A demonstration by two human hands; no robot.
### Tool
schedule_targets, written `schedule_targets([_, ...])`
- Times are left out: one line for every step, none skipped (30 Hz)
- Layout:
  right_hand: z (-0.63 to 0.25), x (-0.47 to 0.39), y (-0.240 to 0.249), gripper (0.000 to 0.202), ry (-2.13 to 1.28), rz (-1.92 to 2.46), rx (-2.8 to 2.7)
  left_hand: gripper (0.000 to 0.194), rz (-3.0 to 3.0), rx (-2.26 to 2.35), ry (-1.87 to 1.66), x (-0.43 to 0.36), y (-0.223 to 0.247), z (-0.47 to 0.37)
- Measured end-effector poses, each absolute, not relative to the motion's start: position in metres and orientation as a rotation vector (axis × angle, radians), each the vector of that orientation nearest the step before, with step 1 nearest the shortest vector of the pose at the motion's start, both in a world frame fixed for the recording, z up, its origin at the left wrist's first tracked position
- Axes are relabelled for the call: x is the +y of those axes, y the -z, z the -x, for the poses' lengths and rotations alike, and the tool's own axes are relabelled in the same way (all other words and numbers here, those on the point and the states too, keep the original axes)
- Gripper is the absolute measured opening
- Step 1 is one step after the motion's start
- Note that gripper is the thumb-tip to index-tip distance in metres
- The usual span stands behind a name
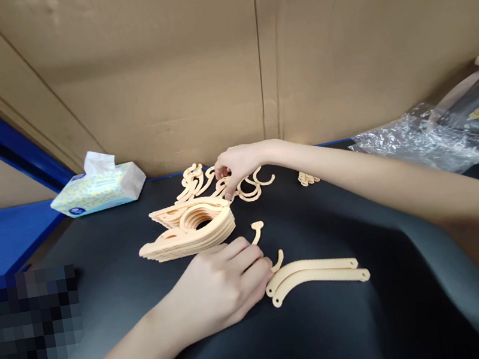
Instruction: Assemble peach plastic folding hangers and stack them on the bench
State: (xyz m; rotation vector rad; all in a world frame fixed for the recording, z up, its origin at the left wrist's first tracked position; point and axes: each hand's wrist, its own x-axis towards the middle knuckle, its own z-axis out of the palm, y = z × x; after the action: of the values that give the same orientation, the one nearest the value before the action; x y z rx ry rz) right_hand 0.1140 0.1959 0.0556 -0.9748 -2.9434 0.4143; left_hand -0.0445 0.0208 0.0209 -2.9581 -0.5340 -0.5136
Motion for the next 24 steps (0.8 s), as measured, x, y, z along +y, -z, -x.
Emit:
schedule_targets([-0.112,0.195,-0.055,0.054,-0.414,0.973,-2.955,0.023,2.963,-0.536,0.518,0.021,-0.021,0.045])
schedule_targets([-0.111,0.194,-0.055,0.056,-0.418,0.969,-2.964,0.022,2.967,-0.536,0.522,0.021,-0.021,0.045])
schedule_targets([-0.111,0.194,-0.054,0.057,-0.426,0.965,-2.970,0.022,2.970,-0.536,0.526,0.021,-0.021,0.045])
schedule_targets([-0.110,0.193,-0.054,0.058,-0.438,0.961,-2.973,0.022,2.971,-0.537,0.529,0.021,-0.021,0.045])
schedule_targets([-0.110,0.193,-0.054,0.057,-0.459,0.958,-2.977,0.022,2.971,-0.538,0.530,0.021,-0.021,0.046])
schedule_targets([-0.109,0.192,-0.054,0.054,-0.490,0.951,-2.978,0.022,2.971,-0.543,0.528,0.021,-0.021,0.046])
schedule_targets([-0.109,0.191,-0.054,0.050,-0.522,0.941,-2.979,0.021,2.972,-0.544,0.526,0.020,-0.021,0.046])
schedule_targets([-0.108,0.191,-0.054,0.046,-0.551,0.927,-2.976,0.021,2.976,-0.543,0.522,0.020,-0.020,0.046])
schedule_targets([-0.108,0.190,-0.054,0.041,-0.577,0.914,-2.972,0.021,2.978,-0.544,0.518,0.020,-0.020,0.046])
schedule_targets([-0.107,0.189,-0.054,0.036,-0.596,0.908,-2.965,0.021,2.979,-0.546,0.514,0.020,-0.020,0.046])
schedule_targets([-0.106,0.189,-0.053,0.031,-0.613,0.907,-2.957,0.021,2.978,-0.546,0.514,0.021,-0.020,0.046])
schedule_targets([-0.106,0.189,-0.053,0.027,-0.625,0.913,-2.949,0.022,2.973,-0.546,0.516,0.021,-0.020,0.046])
schedule_targets([-0.105,0.188,-0.053,0.024,-0.641,0.921,-2.942,0.022,2.966,-0.545,0.521,0.021,-0.021,0.046])
schedule_targets([-0.105,0.188,-0.053,0.022,-0.660,0.927,-2.935,0.022,2.958,-0.545,0.526,0.021,-0.021,0.045])
schedule_targets([-0.104,0.188,-0.052,0.020,-0.679,0.930,-2.928,0.022,2.952,-0.542,0.533,0.021,-0.021,0.045])
schedule_targets([-0.104,0.189,-0.052,0.020,-0.696,0.927,-2.921,0.022,2.948,-0.540,0.538,0.021,-0.021,0.045])
schedule_targets([-0.104,0.189,-0.052,0.020,-0.712,0.922,-2.915,0.021,2.945,-0.541,0.541,0.021,-0.022,0.045])
schedule_targets([-0.104,0.188,-0.052,0.020,-0.727,0.915,-2.907,0.021,2.945,-0.542,0.542,0.021,-0.022,0.044])
schedule_targets([-0.104,0.188,-0.052,0.020,-0.738,0.909,-2.899,0.021,2.946,-0.542,0.544,0.021,-0.022,0.044])
schedule_targets([-0.104,0.187,-0.053,0.019,-0.745,0.904,-2.891,0.021,2.948,-0.544,0.546,0.021,-0.022,0.044])
schedule_targets([-0.104,0.186,-0.053,0.018,-0.749,0.901,-2.883,0.022,2.950,-0.544,0.547,0.021,-0.022,0.044])
schedule_targets([-0.105,0.185,-0.054,0.017,-0.753,0.896,-2.876,0.022,2.953,-0.543,0.547,0.020,-0.022,0.044])
schedule_targets([-0.105,0.184,-0.055,0.016,-0.763,0.895,-2.869,0.021,2.955,-0.544,0.545,0.020,-0.022,0.044])
schedule_targets([-0.106,0.183,-0.056,0.014,-0.777,0.898,-2.860,0.021,2.959,-0.546,0.539,0.020,-0.022,0.044])
